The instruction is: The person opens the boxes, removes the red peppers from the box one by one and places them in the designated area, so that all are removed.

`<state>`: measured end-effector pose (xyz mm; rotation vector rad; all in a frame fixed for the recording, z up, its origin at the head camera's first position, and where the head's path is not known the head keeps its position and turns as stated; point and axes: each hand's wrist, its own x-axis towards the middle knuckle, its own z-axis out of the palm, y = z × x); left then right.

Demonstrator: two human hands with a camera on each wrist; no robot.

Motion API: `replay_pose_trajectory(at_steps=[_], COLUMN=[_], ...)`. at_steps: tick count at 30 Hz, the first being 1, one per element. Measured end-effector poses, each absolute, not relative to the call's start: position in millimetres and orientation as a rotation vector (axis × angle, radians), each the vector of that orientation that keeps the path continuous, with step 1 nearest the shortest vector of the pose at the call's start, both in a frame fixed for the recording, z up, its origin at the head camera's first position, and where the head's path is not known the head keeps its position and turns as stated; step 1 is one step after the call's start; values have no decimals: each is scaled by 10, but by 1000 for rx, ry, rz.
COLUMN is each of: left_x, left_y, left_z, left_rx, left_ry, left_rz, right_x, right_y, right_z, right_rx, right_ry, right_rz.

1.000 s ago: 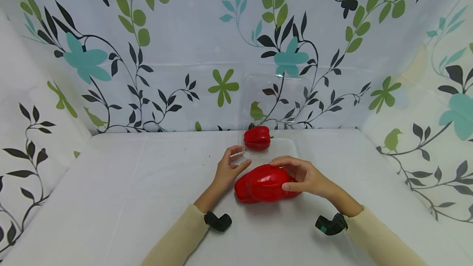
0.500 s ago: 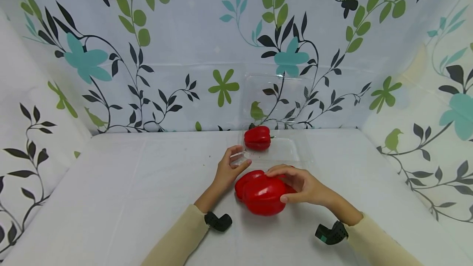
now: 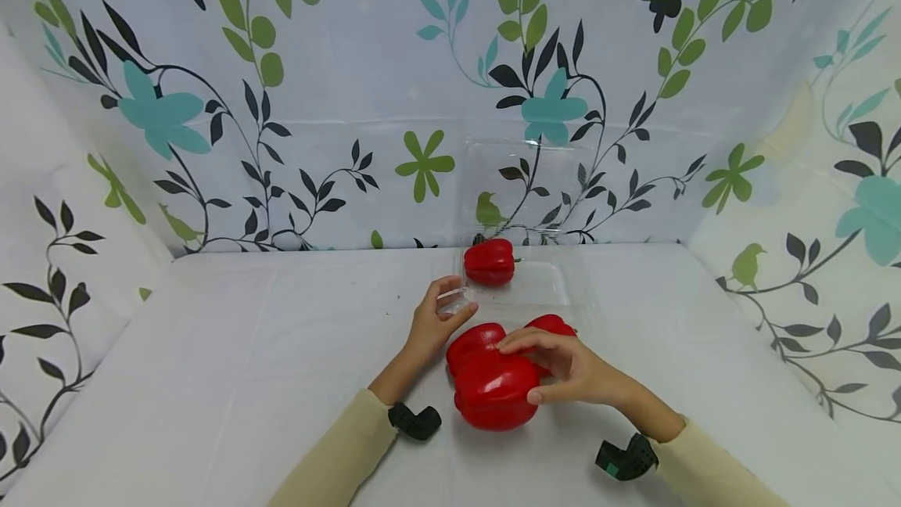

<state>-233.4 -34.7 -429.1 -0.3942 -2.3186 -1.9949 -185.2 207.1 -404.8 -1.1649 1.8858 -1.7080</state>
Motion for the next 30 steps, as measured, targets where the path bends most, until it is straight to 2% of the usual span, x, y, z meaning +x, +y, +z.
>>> replay_pose_trajectory(at_steps=[30], left_x=[-2321], left_y=[-352], left_z=[-4296], left_rx=[-424], left_ry=[-2298], left_rz=[-2002], right_x=[-1718], right_y=[1833], right_z=[-4188], right_rx=[-1291], right_ry=[1840], right_rz=[-1525])
